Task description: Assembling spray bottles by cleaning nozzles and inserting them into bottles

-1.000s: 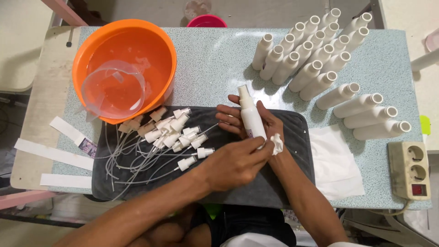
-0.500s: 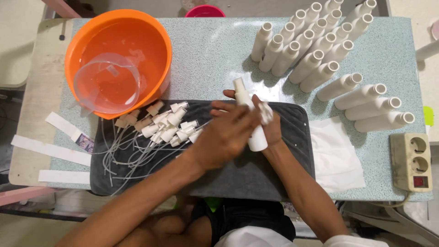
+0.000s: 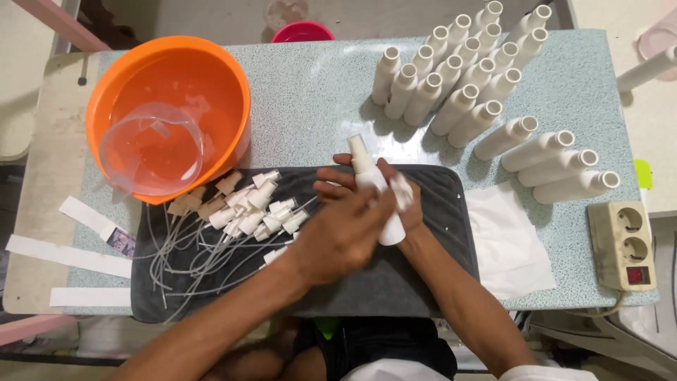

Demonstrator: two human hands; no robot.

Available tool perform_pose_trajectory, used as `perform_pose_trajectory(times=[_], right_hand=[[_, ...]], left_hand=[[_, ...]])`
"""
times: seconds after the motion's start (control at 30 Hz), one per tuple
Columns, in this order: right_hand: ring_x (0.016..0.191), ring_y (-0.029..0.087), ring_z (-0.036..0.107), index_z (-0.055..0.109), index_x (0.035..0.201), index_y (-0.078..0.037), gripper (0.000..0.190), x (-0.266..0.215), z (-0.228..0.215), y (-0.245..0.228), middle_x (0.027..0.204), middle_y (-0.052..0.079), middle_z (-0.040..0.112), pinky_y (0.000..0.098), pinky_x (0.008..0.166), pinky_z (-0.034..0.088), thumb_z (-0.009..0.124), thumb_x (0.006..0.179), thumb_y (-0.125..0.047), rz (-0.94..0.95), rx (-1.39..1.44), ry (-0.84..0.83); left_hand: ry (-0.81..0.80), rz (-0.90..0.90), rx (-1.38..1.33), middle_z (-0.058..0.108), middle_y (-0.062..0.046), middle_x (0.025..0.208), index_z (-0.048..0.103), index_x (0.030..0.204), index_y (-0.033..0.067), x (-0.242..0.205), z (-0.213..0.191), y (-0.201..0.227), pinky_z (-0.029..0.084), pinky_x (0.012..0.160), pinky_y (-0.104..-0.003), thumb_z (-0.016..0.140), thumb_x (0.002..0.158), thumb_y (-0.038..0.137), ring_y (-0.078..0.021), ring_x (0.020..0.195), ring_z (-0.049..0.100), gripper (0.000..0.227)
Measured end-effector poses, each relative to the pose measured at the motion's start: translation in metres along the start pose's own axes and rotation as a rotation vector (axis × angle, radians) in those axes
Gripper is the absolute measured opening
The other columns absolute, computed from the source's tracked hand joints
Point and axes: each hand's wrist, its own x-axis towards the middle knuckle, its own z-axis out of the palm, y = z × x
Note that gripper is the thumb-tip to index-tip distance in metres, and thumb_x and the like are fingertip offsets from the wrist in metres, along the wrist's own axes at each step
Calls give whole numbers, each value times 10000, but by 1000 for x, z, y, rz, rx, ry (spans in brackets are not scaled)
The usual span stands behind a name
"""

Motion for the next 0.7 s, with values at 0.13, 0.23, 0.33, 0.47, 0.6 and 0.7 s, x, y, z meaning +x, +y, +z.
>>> perform_pose_trajectory(times=[0.13, 0.23, 0.33, 0.47, 0.6, 0.7], right_hand=[[1468, 444, 418, 335, 1575, -39, 650, 0, -1, -6, 1554, 283, 453, 638, 1262, 219, 311, 1088, -469, -67, -66, 76], [1446, 477, 426, 360, 1562, -21, 668, -3, 3, -1, 1540, 307, 450, 659, 1238, 242, 316, 1079, -480, -70, 13, 98], [1441, 474, 435, 384, 1541, -18, 673, -7, 4, 4, 1522, 300, 478, 657, 1228, 251, 311, 1072, -494, -65, 24, 127], [1448, 457, 438, 429, 1516, -7, 672, -4, 2, -1, 1501, 280, 519, 642, 1247, 222, 312, 1069, -495, -62, 47, 119], [1446, 453, 437, 450, 1506, -1, 691, -7, -3, 0, 1486, 273, 531, 639, 1267, 183, 307, 1062, -510, -97, 109, 82], [1464, 505, 385, 385, 1527, 22, 759, -16, -26, 4, 1522, 323, 462, 689, 1236, 183, 285, 1035, -547, -68, 188, 85]], left_hand=[[36, 10, -139, 647, -232, 1030, 711, 937, -94, 10, -3, 28, 591, 815, -388, 599, 959, -110, -417, 973, 653, 115], [11, 7, -133, 666, -220, 1080, 722, 957, -77, 11, -7, 14, 602, 817, -385, 610, 950, -89, -391, 1015, 673, 113], [-16, -10, 30, 655, -243, 1076, 692, 974, -88, 13, -16, -4, 600, 822, -419, 553, 978, -70, -425, 1014, 671, 141], [32, 25, -93, 657, -269, 1069, 704, 966, -117, 11, -3, 21, 604, 831, -442, 568, 971, -109, -441, 980, 666, 137], [-17, -39, -117, 683, -190, 1068, 744, 950, -47, 15, -3, 27, 607, 803, -366, 604, 959, -65, -339, 993, 686, 141], [17, -18, -54, 662, -242, 1078, 696, 979, -83, 20, -12, -8, 607, 808, -431, 543, 1010, -52, -426, 995, 672, 160]])
